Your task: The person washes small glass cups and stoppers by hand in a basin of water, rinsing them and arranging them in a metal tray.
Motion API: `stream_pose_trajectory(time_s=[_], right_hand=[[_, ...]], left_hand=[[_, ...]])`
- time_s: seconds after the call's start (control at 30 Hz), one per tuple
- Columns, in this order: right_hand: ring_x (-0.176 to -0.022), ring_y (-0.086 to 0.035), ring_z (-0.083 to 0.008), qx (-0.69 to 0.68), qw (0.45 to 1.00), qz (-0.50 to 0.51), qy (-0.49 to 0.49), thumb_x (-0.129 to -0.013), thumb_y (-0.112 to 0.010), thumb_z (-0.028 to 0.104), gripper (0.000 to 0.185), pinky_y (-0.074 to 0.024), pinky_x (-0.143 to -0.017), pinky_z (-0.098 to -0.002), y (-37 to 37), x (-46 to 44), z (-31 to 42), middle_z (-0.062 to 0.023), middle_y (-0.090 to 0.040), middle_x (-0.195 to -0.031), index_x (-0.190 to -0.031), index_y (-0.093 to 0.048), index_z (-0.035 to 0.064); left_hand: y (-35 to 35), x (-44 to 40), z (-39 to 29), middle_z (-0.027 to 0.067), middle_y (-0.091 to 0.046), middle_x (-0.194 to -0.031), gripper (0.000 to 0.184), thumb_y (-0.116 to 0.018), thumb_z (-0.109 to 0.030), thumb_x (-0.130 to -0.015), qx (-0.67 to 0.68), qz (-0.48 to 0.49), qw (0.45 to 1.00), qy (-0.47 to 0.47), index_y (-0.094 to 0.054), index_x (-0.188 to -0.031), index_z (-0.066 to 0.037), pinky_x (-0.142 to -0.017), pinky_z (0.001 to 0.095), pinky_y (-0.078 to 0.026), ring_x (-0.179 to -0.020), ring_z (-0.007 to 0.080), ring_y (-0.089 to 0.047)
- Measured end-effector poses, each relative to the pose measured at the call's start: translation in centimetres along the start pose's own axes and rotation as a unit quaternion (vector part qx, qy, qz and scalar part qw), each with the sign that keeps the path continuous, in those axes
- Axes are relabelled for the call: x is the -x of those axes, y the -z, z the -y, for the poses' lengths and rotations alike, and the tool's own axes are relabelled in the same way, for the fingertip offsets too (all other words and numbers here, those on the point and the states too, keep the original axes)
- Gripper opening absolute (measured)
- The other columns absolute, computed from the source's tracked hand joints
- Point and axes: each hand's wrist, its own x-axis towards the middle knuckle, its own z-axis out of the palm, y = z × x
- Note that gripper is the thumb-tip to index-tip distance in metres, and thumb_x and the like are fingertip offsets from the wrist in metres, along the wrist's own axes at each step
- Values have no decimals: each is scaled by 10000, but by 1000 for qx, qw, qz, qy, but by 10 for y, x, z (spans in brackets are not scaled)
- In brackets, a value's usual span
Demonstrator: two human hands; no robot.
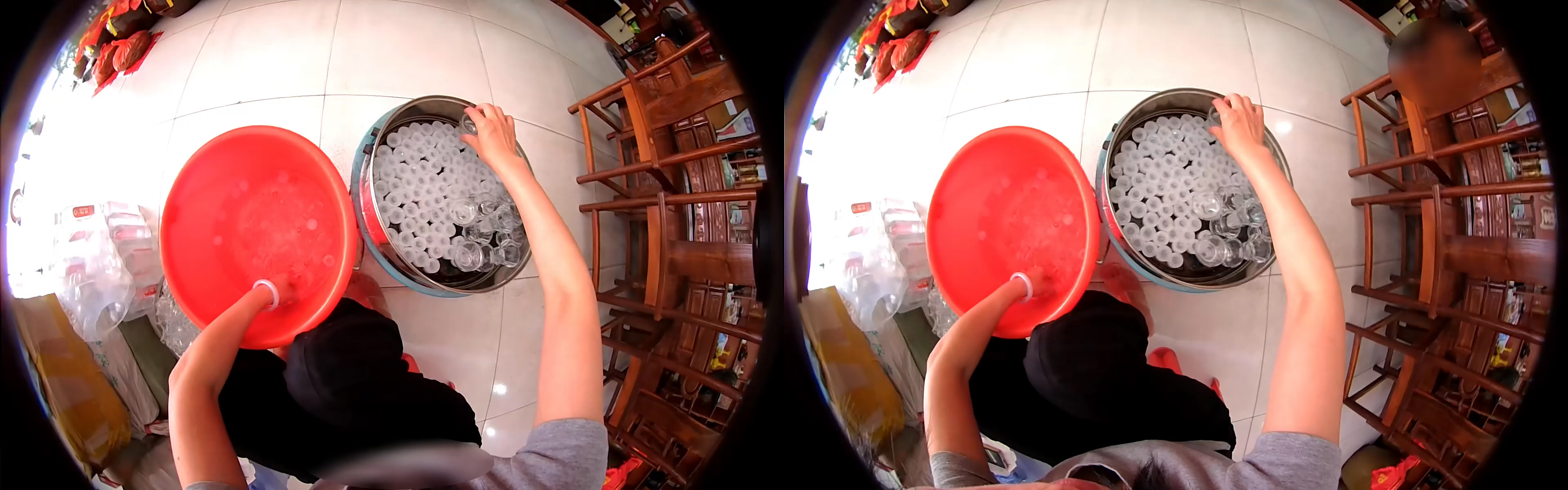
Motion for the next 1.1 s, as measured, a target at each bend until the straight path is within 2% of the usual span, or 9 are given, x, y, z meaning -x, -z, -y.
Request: stream_pose_trajectory(time_s=[0.2, 0.4, 0.57, 0.67, 0.73, 0.8, 0.87, 0.97, 1.1], right_hand=[[-1037, -461, -189, -11, 998, -52, -31, -652, -734, 182, 473, -338, -847, -368, -15, -4, 0, -31, -500, -1057, -1089, -558, 143], [-1022, -482, -195, 19, 997, -73, -26, -651, -722, 181, 444, -345, -835, -363, -20, 4, 3, -26, -526, -1009, -1060, -560, 130], [-902, -545, -194, -81, 969, -232, 26, -672, -705, 137, 371, -402, -767, -367, 8, 5, 38, -44, -553, -976, -1015, -574, 90], [-641, -556, -162, -383, 904, -149, 115, -708, -659, 40, 216, -471, -587, -283, 73, 17, 118, -88, -579, -862, -916, -604, 21], [-683, -572, -190, -523, 842, 11, 133, -729, -634, 44, 225, -489, -628, -282, 80, 29, 170, -115, -588, -891, -949, -604, 15], [-724, -578, -153, -471, 840, 107, 247, -747, -659, 115, 386, -489, -681, -286, 70, 40, 215, -111, -550, -985, -1101, -543, 13], [-859, -592, -276, -404, 866, 157, 250, -758, -649, 190, 520, -461, -792, -321, 31, 46, 253, -185, -486, -1146, -1201, -456, -2], [-812, -613, -292, -492, 783, 335, 179, -747, -647, 148, 328, -479, -722, -328, 16, 33, 283, -191, -601, -918, -1022, -576, -16], [-787, -620, -243, -540, 787, 239, 181, -716, -663, 97, 235, -488, -686, -314, 27, 28, 296, -175, -614, -815, -921, -621, -10]], left_hand=[[8, -12, 10, 213, -628, -770, 331, -629, -251, -658, 30, -29, 999, 4, -637, -827, 34, -641, 382, -480, -703, 293, -615], [30, 17, -6, 102, -614, -727, 229, -632, -167, -711, 285, -27, 958, 3, -627, -856, 10, -557, 325, -494, -594, 187, -587], [50, 35, -24, 80, -600, -775, 194, -579, -174, -814, 536, 12, 841, -68, -597, -921, -12, -622, 301, -511, -691, 179, -598], [75, 56, -34, 92, -603, -846, 214, -500, -185, -878, 670, 108, 712, -182, -547, -1000, -15, -629, 264, -482, -722, 179, -587], [88, 64, -32, 97, -603, -849, 226, -498, -200, -881, 674, 92, 704, -203, -550, -997, -13, -591, 254, -457, -687, 172, -571], [94, 76, -37, 93, -603, -847, 252, -507, -231, -882, 674, 87, 688, -254, -551, -999, -11, -537, 235, -406, -645, 144, -532], [98, 82, -37, 83, -601, -840, 257, -519, -229, -877, 663, 92, 690, -276, -556, -1004, -8, -548, 232, -406, -654, 135, -527], [104, 95, -31, 61, -591, -824, 264, -546, -209, -866, 650, 64, 702, -284, -564, -1017, 6, -571, 228, -409, -672, 120, -518], [112, 112, -23, 40, -581, -815, 259, -604, -155, -831, 656, -24, 693, -298, -584, -1013, 28, -585, 217, -405, -684, 104, -508]])
